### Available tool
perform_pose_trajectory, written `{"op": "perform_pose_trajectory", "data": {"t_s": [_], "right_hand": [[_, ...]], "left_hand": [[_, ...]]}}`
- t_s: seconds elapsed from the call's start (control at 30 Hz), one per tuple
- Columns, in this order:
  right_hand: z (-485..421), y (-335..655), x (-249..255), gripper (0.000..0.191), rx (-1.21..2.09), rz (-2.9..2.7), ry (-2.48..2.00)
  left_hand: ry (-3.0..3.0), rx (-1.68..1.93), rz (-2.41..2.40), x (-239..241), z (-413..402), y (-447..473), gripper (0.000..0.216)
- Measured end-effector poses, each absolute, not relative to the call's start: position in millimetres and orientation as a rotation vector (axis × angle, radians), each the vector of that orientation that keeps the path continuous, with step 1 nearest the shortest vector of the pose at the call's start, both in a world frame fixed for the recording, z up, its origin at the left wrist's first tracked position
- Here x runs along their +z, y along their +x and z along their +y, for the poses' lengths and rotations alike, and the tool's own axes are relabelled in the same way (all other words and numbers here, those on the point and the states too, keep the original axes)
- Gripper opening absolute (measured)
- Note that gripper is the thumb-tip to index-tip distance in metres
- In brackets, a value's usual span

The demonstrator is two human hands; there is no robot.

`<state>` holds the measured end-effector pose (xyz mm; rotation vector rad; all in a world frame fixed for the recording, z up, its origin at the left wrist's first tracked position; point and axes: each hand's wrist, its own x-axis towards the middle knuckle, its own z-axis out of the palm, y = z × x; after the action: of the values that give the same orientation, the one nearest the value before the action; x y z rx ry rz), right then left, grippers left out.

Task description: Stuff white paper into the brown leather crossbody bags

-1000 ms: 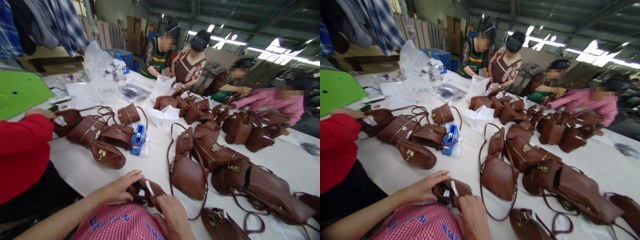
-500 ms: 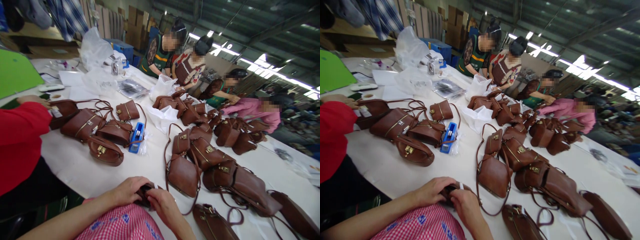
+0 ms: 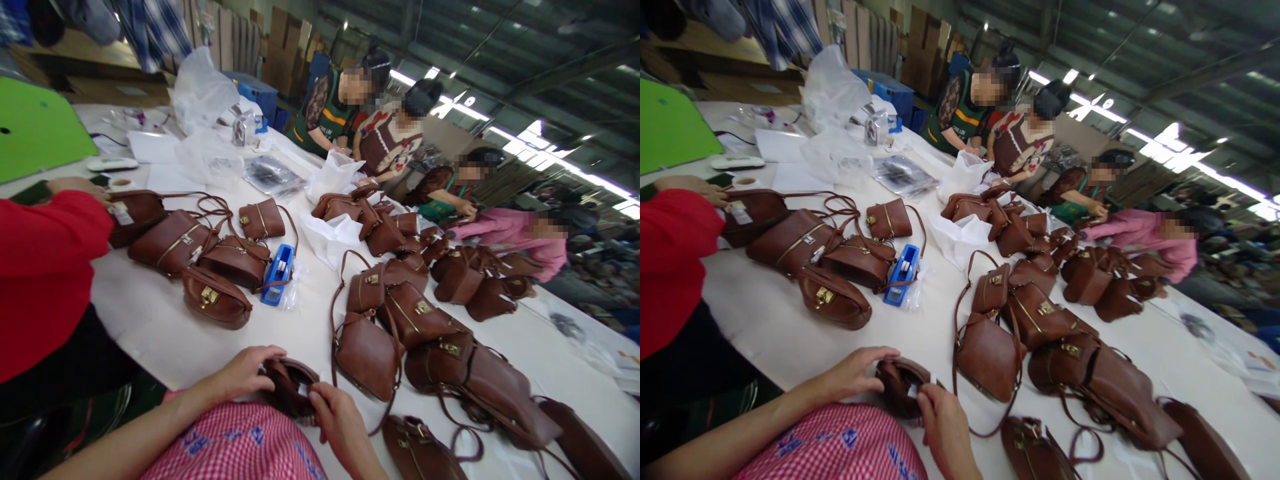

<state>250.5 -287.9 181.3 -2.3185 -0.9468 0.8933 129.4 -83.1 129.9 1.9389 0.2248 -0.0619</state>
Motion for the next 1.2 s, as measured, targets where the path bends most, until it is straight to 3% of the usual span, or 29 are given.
{"op": "perform_pose_trajectory", "data": {"t_s": [0.1,0.2,0.43,0.57,0.7,0.9,1.03,1.2], "right_hand": [[-284.0,247.0,183.0,0.021,0.711,-1.201,-2.351],[-271.2,244.8,187.5,0.022,0.769,-1.395,-2.114],[-280.8,252.0,180.6,0.027,0.842,-1.077,-1.982],[-279.3,250.8,182.3,0.024,0.709,-1.198,-2.029],[-270.6,241.9,189.2,0.005,0.64,-1.253,-2.18],[-275.2,236.8,182.4,0.019,0.704,-1.379,-2.063],[-280.4,239.7,175.7,0.019,0.661,-1.337,-1.98],[-283.7,244.7,172.8,0.013,0.663,-1.207,-1.784]], "left_hand": [[1.846,-0.042,0.145,134.2,-84.3,130.4,0.045],[1.831,-0.034,0.087,141.0,-91.7,137.4,0.042],[1.539,-0.048,0.299,123.6,-81.1,127.1,0.054],[1.426,-0.082,0.333,114.0,-71.4,118.6,0.03],[1.494,-0.04,0.266,119.4,-75.2,114.9,0.017],[1.479,-0.044,0.211,123.9,-90.9,108.4,0.01],[1.582,-0.086,0.316,137.0,-100.7,112.6,0.003],[1.692,-0.115,0.394,152.9,-107.4,118.3,0.013]]}}
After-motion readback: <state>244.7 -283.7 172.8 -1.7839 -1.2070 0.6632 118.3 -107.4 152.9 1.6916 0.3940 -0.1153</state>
